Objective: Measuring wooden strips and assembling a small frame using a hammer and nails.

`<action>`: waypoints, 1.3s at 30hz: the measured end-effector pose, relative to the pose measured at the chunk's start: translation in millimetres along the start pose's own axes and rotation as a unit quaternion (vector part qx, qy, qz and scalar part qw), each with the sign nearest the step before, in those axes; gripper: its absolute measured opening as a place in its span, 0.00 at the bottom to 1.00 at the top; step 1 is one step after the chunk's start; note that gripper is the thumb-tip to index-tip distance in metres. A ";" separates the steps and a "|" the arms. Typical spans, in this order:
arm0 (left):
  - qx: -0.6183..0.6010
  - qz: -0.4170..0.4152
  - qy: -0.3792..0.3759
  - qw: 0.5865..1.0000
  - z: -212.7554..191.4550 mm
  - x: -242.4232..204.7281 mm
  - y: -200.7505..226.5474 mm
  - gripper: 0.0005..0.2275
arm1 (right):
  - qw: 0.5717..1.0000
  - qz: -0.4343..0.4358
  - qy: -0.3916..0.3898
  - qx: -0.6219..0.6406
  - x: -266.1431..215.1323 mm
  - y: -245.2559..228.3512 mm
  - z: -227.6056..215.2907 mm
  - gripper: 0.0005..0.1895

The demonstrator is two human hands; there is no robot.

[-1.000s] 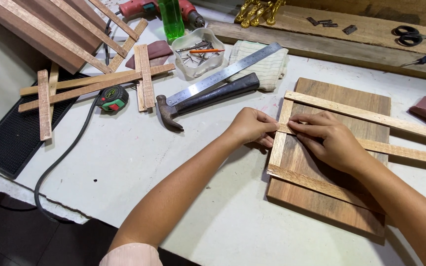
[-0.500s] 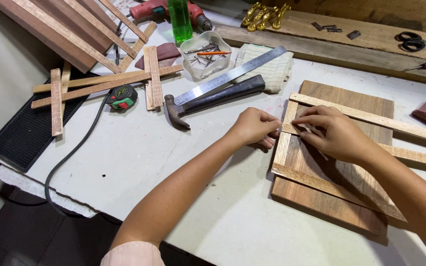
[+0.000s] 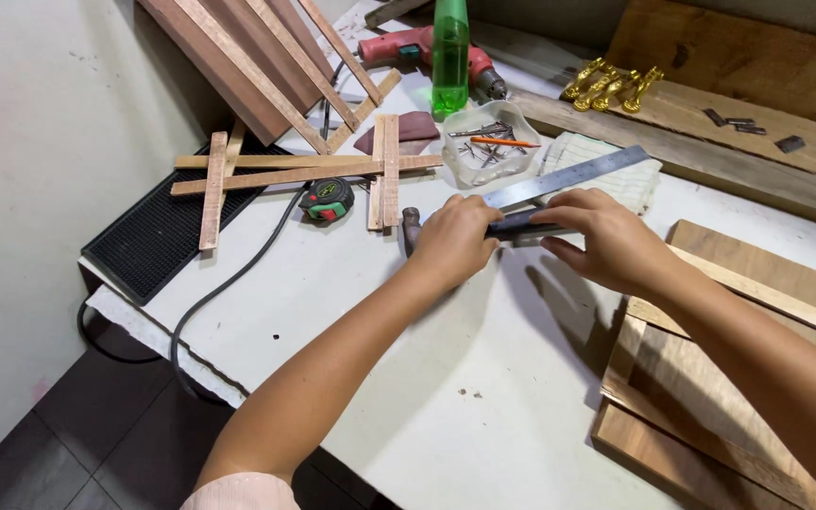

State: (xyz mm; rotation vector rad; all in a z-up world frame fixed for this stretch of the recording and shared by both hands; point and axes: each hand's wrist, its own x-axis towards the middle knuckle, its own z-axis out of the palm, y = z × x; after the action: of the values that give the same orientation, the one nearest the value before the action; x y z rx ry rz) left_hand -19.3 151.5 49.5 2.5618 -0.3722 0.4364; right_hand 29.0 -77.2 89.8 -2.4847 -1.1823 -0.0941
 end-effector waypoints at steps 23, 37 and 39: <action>0.117 0.067 -0.136 0.981 -4.1 -12.2 6.4 0.09 | 0.985 0.045 -0.152 0.068 4.9 -3.7 -2.2 0.22; 0.038 0.193 -0.061 0.979 11.9 45.1 119.7 0.09 | 0.989 0.128 0.004 0.080 -100.7 20.8 -87.8 0.22; 0.030 0.262 0.001 0.965 46.8 62.5 139.8 0.08 | 0.980 0.182 0.047 0.063 -132.9 34.1 -96.9 0.22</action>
State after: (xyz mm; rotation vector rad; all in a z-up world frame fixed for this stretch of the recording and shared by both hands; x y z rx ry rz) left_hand 1.0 -0.5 95.7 2.4968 -1.0602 0.6441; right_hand -20.5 -230.0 139.1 -2.5074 -0.6586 -0.0329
